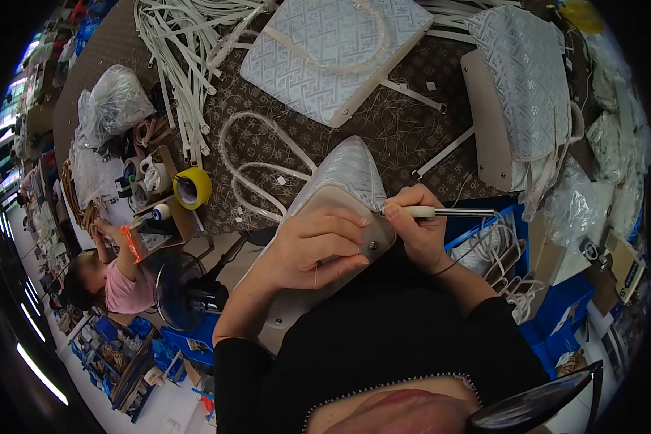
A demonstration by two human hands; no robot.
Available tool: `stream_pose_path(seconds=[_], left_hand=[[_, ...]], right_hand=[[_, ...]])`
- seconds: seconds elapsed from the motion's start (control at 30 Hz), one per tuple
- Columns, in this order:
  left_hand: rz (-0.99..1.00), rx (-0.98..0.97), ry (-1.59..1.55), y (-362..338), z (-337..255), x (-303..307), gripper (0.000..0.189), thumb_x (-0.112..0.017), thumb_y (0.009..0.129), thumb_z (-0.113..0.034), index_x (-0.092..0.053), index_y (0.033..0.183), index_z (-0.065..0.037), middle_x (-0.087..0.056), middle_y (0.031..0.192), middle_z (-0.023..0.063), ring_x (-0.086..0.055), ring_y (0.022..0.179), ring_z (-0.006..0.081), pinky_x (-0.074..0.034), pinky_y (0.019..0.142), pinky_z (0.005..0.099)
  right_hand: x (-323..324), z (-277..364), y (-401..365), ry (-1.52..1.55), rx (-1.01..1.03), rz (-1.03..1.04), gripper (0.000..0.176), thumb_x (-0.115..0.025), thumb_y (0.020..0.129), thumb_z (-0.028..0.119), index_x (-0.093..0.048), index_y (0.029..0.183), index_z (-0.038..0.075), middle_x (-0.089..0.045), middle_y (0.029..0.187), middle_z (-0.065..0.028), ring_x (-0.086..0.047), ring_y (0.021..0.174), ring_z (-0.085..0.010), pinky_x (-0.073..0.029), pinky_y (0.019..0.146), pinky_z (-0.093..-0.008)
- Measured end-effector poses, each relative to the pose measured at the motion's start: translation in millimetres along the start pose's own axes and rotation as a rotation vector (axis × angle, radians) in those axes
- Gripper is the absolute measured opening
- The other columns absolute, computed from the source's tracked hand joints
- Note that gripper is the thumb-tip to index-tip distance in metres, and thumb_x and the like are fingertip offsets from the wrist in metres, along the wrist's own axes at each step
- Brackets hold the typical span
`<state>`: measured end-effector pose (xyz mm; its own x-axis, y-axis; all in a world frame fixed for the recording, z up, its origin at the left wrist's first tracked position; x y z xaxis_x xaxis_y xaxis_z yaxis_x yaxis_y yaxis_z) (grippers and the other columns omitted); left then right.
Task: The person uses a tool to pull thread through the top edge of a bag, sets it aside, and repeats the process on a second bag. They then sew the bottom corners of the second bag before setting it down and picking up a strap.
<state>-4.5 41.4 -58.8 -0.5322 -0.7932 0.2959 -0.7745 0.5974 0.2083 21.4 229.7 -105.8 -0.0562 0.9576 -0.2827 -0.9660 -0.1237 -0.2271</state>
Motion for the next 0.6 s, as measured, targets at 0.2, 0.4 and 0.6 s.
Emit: stream_pose_path(seconds=[0.2,0.4,0.6], left_hand=[[-0.007,-0.001,0.002,-0.5,0.7,0.0,0.018,-0.075,0.067,-0.006,-0.058,0.074,-0.006,-0.06,0.081,0.0047,-0.062,0.088,0.0238,-0.051,0.071,0.0311],[-0.012,0.004,-0.003,-0.5,0.9,0.2,0.018,-0.074,0.066,-0.006,-0.058,0.074,-0.005,-0.06,0.081,0.005,-0.063,0.087,0.0239,-0.051,0.07,0.031],[-0.012,0.004,-0.005,-0.8,1.1,-0.3,0.018,-0.074,0.066,-0.006,-0.058,0.074,-0.005,-0.061,0.081,0.0051,-0.063,0.087,0.0241,-0.051,0.07,0.0308]], right_hand=[[0.1,-0.1,0.2,-0.003,0.008,0.0,0.004,-0.06,0.082,0.005,-0.057,0.084,0.003,-0.056,0.074,-0.0005,-0.048,0.066,-0.0029,-0.039,0.059,-0.0179],[-0.3,0.0,0.5,-0.004,-0.006,-0.007,0.004,-0.061,0.082,0.005,-0.057,0.084,0.003,-0.055,0.073,0.0,-0.047,0.066,-0.0026,-0.038,0.059,-0.0177],[1.0,-0.1,0.6,-0.014,-0.012,0.01,0.004,-0.061,0.082,0.005,-0.058,0.083,0.003,-0.055,0.072,0.0002,-0.047,0.064,-0.0023,-0.038,0.057,-0.0174]])
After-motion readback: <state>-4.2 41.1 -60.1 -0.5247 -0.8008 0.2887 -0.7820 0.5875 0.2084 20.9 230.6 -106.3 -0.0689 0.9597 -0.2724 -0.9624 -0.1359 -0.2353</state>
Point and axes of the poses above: each hand's wrist, its own y-axis towards the middle knuckle, its own x-axis out of the back of the hand, z = x × y, the point moved 1 cm from there along y, towards the middle knuckle
